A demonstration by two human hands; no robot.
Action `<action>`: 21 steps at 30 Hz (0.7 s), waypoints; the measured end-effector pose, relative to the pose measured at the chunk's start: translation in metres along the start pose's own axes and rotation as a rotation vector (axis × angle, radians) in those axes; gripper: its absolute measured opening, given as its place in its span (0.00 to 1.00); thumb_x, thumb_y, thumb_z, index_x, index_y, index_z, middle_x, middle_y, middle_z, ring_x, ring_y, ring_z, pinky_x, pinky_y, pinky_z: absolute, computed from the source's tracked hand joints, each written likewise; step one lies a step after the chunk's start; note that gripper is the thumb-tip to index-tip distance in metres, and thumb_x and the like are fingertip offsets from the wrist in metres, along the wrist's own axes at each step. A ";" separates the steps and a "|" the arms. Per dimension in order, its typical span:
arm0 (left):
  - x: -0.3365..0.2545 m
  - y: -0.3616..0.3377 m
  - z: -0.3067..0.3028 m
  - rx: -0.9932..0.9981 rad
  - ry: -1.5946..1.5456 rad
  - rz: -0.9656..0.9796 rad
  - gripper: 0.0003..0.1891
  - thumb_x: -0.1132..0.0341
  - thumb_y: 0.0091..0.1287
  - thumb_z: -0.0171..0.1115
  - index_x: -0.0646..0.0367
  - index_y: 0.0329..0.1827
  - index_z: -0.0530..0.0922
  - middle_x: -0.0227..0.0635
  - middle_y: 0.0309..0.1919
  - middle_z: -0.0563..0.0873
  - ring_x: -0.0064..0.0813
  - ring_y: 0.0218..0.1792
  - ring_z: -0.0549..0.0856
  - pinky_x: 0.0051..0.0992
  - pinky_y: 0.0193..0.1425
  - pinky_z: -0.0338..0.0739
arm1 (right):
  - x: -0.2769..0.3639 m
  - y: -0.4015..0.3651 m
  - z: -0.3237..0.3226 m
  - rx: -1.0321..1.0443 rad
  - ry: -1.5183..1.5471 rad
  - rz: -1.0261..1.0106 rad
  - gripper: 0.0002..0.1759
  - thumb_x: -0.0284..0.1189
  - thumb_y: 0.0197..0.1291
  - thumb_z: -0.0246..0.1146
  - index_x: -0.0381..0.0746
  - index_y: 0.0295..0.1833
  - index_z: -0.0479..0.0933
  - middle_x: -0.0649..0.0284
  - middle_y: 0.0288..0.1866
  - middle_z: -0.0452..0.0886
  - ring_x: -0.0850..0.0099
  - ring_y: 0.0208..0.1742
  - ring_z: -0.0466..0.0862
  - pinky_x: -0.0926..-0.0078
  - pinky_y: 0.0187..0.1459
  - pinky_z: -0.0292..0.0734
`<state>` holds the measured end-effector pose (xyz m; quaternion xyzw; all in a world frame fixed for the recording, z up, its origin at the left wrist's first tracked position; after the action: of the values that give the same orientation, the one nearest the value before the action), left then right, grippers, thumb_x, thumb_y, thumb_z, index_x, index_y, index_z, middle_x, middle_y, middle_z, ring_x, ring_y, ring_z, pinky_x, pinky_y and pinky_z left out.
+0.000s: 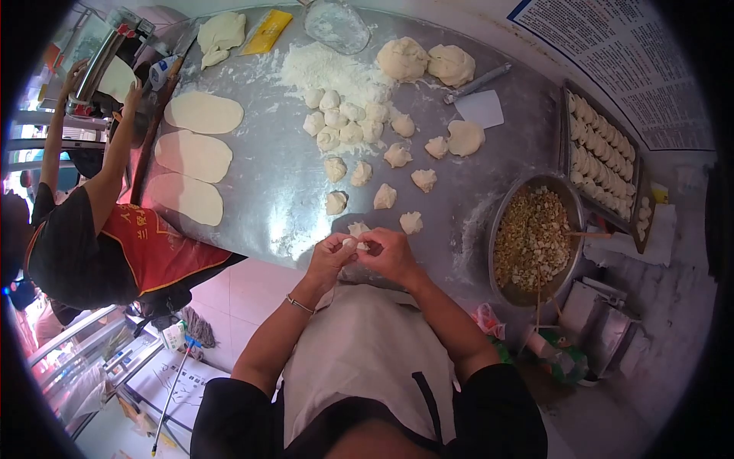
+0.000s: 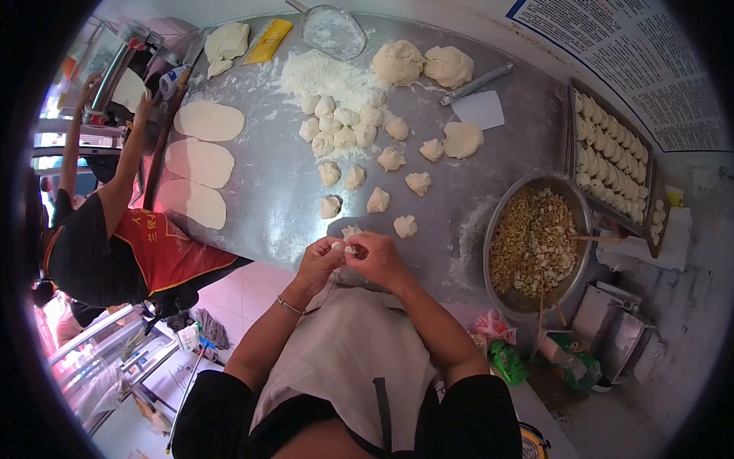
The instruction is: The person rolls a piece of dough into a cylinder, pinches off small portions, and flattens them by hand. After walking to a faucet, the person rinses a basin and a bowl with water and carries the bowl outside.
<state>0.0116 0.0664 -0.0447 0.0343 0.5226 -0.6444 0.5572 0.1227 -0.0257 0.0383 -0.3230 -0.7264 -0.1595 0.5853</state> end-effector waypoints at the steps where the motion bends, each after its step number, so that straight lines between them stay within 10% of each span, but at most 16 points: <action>1: 0.000 -0.001 -0.001 -0.022 -0.003 -0.010 0.09 0.63 0.74 0.68 0.58 0.49 0.83 0.30 0.38 0.88 0.17 0.35 0.86 0.21 0.41 0.81 | -0.008 -0.003 0.006 0.053 0.093 0.059 0.15 0.24 0.55 0.74 0.36 0.49 0.84 0.59 0.38 0.87 0.73 0.37 0.88 0.76 0.38 0.83; 6: -0.017 0.019 -0.088 -0.283 -0.013 0.132 0.09 0.64 0.76 0.65 0.61 0.49 0.82 0.31 0.37 0.88 0.19 0.33 0.86 0.25 0.42 0.85 | -0.005 -0.005 -0.005 0.180 0.576 0.271 0.10 0.24 0.56 0.73 0.35 0.44 0.86 0.58 0.41 0.89 0.74 0.40 0.89 0.78 0.42 0.82; 12: -0.053 -0.001 -0.032 -0.179 -0.212 0.104 0.13 0.63 0.77 0.62 0.64 0.54 0.82 0.35 0.43 0.88 0.25 0.43 0.87 0.26 0.50 0.87 | -0.057 0.063 -0.066 -0.154 -0.480 -0.073 0.08 0.27 0.60 0.70 0.39 0.45 0.86 0.60 0.35 0.86 0.62 0.37 0.87 0.63 0.41 0.82; 15: -0.041 -0.004 -0.029 -0.179 -0.225 0.072 0.12 0.66 0.76 0.63 0.64 0.55 0.82 0.35 0.47 0.88 0.27 0.47 0.88 0.27 0.56 0.86 | -0.051 0.080 -0.061 -0.171 -0.702 -0.103 0.08 0.27 0.62 0.67 0.42 0.46 0.85 0.55 0.38 0.84 0.51 0.40 0.84 0.50 0.44 0.80; 21: -0.040 -0.002 -0.026 -0.149 -0.176 0.128 0.07 0.70 0.75 0.65 0.59 0.52 0.82 0.35 0.47 0.89 0.26 0.47 0.89 0.27 0.54 0.86 | -0.066 0.084 -0.046 0.015 -0.806 0.063 0.15 0.26 0.61 0.67 0.42 0.54 0.82 0.54 0.45 0.87 0.53 0.47 0.86 0.56 0.46 0.81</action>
<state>0.0110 0.1120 -0.0306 -0.0308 0.5148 -0.5674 0.6419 0.2192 -0.0105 -0.0242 -0.3774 -0.8886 0.0036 0.2606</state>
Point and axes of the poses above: each hand's wrist, its own y-axis towards the middle knuckle, its own z-axis out of the palm, x = y × z, the point moved 10 cm from there along y, towards the middle knuckle
